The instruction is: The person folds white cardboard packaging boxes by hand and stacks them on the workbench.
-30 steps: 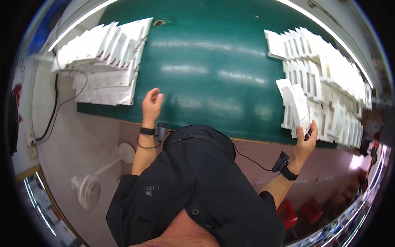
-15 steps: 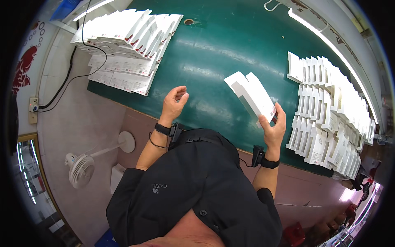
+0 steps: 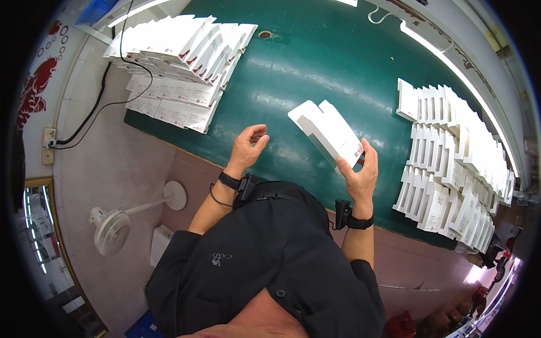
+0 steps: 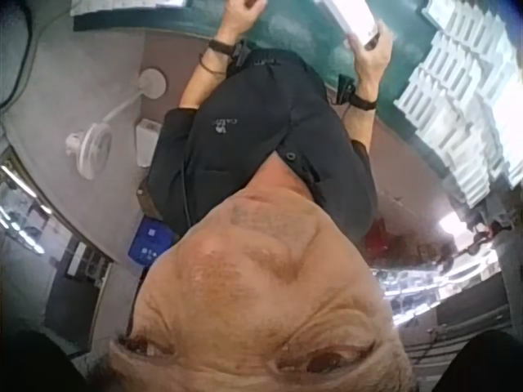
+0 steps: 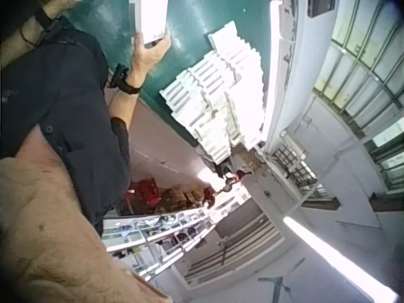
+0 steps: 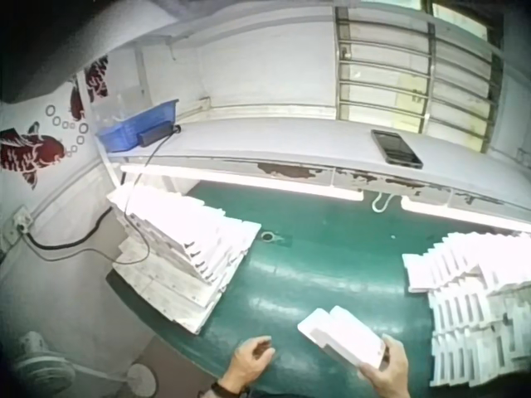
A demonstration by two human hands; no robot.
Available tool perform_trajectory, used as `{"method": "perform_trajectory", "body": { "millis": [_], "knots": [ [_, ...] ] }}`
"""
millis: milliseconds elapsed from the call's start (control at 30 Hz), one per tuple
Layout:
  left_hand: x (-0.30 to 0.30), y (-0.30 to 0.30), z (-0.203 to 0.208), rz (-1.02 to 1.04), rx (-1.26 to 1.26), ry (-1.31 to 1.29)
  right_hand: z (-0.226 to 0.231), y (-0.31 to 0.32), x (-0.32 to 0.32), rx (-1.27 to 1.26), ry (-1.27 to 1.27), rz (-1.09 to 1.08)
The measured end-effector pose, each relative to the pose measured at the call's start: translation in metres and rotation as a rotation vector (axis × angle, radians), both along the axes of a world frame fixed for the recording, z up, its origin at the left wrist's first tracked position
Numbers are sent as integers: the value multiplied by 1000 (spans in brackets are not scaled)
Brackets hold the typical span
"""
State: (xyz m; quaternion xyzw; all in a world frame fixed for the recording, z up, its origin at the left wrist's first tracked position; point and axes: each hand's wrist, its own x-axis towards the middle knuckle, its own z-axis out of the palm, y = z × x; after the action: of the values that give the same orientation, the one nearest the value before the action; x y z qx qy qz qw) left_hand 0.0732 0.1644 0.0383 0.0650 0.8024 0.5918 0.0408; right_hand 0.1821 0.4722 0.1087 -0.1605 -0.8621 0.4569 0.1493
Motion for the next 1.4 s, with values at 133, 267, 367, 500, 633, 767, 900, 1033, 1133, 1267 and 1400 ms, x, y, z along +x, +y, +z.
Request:
{"method": "perform_trajectory", "body": {
  "millis": [133,267,367,500,633,767,900,1033,1133,1267,1400],
  "knots": [
    [2,0,1,0,-1,-2,0,-3,-1,17,-3,5],
    [4,2,7,-21,21,0,5,-12,-7,5,4,32],
    [7,7,18,-73,63,-34,5,-21,-12,17,15,52],
    [11,14,32,-160,168,-104,2,-36,-20,46,40,92],
    [15,26,39,-265,360,-214,-1,-57,-27,104,79,154],
    [15,35,37,-239,547,-233,1,-77,-33,235,159,198],
    [4,30,37,-119,659,-315,5,-79,-32,151,174,325],
    [-3,21,46,-129,704,-352,2,-74,-34,-165,43,363],
    [-6,14,49,-177,712,-362,-3,-69,-37,-452,-96,352],
    [-6,11,40,-317,492,-344,-11,-66,-45,-830,-222,399],
    [2,15,44,-181,224,-192,-19,-69,-55,-843,-192,282]
  ]
}}
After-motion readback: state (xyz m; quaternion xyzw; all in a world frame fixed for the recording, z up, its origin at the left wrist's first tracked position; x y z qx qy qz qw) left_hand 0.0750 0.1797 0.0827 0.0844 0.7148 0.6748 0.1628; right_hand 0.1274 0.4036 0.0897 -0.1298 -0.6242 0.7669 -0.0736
